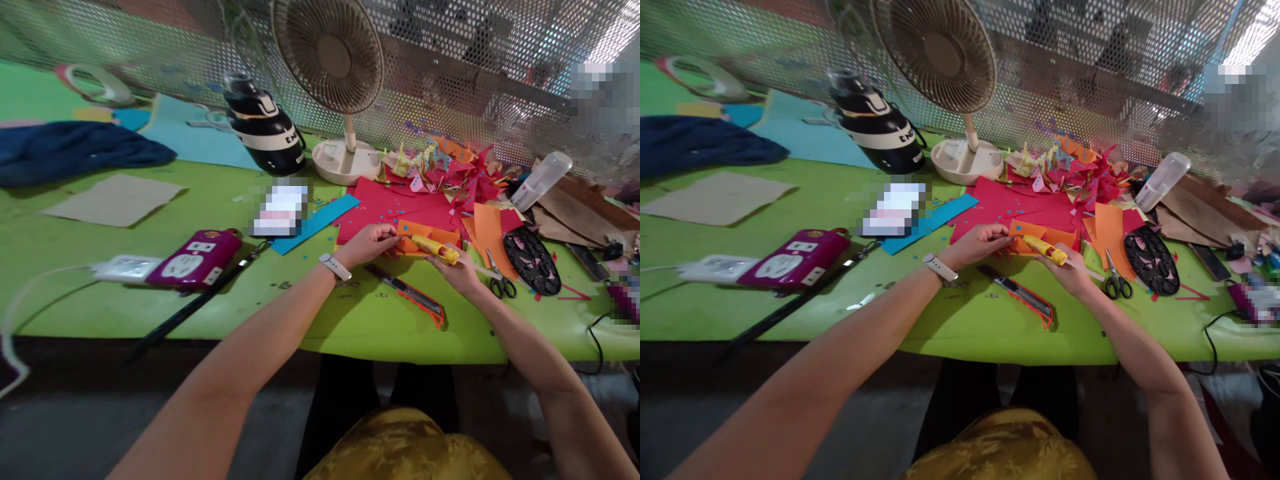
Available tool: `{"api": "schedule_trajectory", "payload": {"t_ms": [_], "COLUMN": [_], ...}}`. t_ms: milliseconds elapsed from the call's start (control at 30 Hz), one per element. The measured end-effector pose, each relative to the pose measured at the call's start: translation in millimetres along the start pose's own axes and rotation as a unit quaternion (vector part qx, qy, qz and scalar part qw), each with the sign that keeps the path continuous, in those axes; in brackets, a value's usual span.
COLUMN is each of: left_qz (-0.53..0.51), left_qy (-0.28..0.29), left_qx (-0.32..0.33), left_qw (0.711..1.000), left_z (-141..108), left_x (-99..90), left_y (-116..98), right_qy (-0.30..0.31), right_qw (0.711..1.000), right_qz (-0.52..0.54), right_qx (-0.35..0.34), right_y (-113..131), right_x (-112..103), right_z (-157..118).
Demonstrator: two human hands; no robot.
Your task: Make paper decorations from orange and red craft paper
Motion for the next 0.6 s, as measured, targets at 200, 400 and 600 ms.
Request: {"api": "schedule_trajectory", "payload": {"t_ms": [200,400,600], "left_qz": [0.002,0.003,-0.011], "left_qy": [-0.001,-0.001,0.002], "left_qx": [0.001,0.003,0.005], "left_qw": [1.000,1.000,1.000], "left_z": [-0.1,-0.2,0.3], "left_x": [0.1,0.3,0.6], "left_y": [-0.4,-1.7,-1.6], "right_qy": [0.001,0.004,0.002], "right_qw": [1.000,1.000,1.000], "right_qz": [0.005,0.001,-0.004], "right_qx": [0.009,0.006,0.008], "right_y": [-2.5,-1.5,-3.1], "right_x": [1.8,0.9,1.8], "right_z": [0.1,0.2,-0.6]}}
Point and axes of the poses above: each hand's wrist, its own z-axis towards the middle knuckle, its own x-axis out of the palm, y = z × x, the point moved 1 cm from there along z, towards the middle knuckle, and after that the axes turned 9 degrees about -z, right-handed, at the moved point
